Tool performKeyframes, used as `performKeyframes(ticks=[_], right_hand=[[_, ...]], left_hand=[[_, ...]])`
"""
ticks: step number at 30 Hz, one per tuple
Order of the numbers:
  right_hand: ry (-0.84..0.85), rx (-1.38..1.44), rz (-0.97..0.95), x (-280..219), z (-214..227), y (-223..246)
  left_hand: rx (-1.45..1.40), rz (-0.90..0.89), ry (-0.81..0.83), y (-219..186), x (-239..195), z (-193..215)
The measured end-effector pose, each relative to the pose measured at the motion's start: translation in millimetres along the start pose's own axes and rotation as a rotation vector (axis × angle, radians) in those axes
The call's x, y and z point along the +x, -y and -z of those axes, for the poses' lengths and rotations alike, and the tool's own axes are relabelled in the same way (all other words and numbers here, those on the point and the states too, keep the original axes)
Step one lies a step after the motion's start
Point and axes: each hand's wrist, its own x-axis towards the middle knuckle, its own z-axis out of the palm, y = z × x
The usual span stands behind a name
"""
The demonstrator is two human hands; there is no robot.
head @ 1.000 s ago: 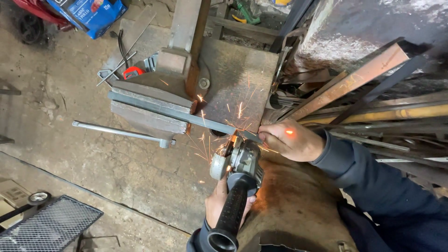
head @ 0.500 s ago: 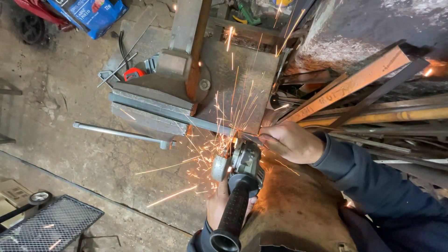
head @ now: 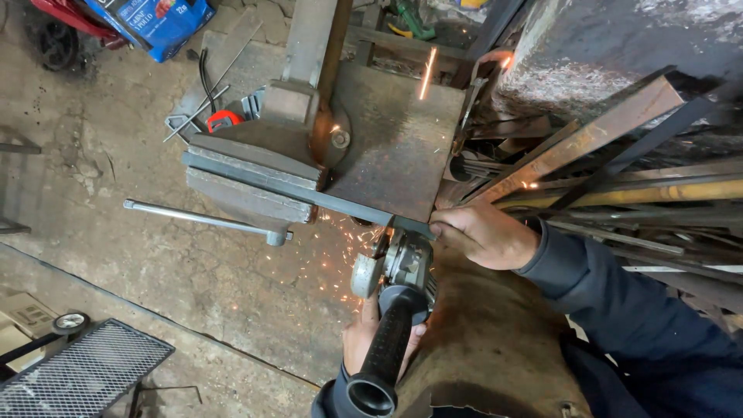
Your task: The person measures a metal bar with a tape measure, clamps it into a bench vise, puts on safety glasses, and cuts the metal bar using an angle grinder.
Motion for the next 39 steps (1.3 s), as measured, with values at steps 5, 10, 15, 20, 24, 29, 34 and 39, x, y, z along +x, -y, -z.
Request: performKeyframes(ticks=[5,10,15,20,24,29,34,39], right_hand=[[0.08,-0.055,-0.038,4,3,-2],[0.07,-0.012,-0.023,5,6,7],[0.064,-0.004,0.025,6,6,9],[0.083,-0.069,0.03,4,7,0],[0.044,-0.118,0.137,5,9,-4],[-0.072,-0.616,0.349,-7,23,-15],[-0.108,-0.821,0.602,-15,48,25],[-0.054,-0.875,0.685,-22,47,43]], left_hand=[[-0.028,-0.072,-0.025,-5,-1,5],[-0.03,-0.026,0.012,-15,-4,13],[-0.021,-0.047,-0.019,-23,-4,15],[0.052,0.04,0.029,-23,-2,15],[-0.011,0.032,0.06,-30,-1,19],[-0.047,0.004,0.05,-19,3,18],[-0.098,-0.254,0.036,10,-2,34],[0.024,-0.409,0.073,31,-7,41]])
